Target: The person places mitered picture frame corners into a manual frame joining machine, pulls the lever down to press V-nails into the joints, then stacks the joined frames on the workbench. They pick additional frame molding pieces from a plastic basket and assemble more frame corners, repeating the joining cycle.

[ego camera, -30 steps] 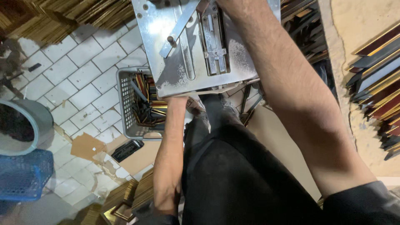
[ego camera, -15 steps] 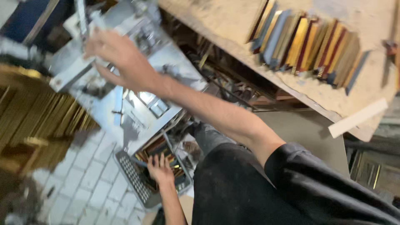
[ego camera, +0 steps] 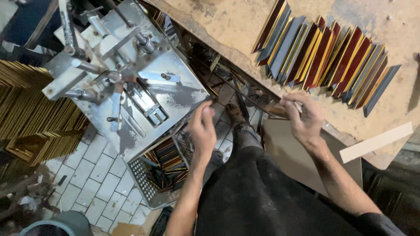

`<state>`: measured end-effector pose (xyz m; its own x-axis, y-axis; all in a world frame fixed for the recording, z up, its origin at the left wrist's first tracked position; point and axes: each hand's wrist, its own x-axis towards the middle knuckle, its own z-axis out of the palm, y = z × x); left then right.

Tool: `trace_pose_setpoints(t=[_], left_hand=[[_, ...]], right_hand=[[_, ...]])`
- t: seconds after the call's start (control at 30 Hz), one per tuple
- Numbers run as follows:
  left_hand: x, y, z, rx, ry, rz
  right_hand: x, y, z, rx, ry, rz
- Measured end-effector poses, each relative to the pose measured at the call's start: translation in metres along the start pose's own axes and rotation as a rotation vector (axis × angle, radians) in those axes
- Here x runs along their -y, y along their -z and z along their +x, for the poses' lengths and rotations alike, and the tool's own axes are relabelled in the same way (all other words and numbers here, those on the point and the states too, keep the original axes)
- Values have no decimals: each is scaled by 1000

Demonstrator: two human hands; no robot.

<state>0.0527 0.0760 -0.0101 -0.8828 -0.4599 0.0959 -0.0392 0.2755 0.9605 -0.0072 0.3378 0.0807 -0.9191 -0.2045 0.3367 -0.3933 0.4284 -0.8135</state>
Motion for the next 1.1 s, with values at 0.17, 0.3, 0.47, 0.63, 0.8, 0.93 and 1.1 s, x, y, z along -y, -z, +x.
trace_pose_setpoints(t=[0.17,0.3,0.47,0.63,0.8,0.93,1.1], left_hand=[[-67,-150,144,258,-340,292],[-81,-223,176,303,-292,780],[-57,-232,191,413,-29,618],[-57,-223,192,489,218,370],[-49,-164,151,95,58,210],[-29,-86,114,110,76,128],[-11,41,37,-195,95,64]], right_hand=[[-28,61,126,148,338,-403],[-75,61,202,411,486,-515],[-114,45,239,506,451,-456],[-123,40,251,441,283,-542],[-102,4,241,622,52,-758],[-98,-34,222,725,42,-1015],[-126,-50,226,619,-129,-1106]])
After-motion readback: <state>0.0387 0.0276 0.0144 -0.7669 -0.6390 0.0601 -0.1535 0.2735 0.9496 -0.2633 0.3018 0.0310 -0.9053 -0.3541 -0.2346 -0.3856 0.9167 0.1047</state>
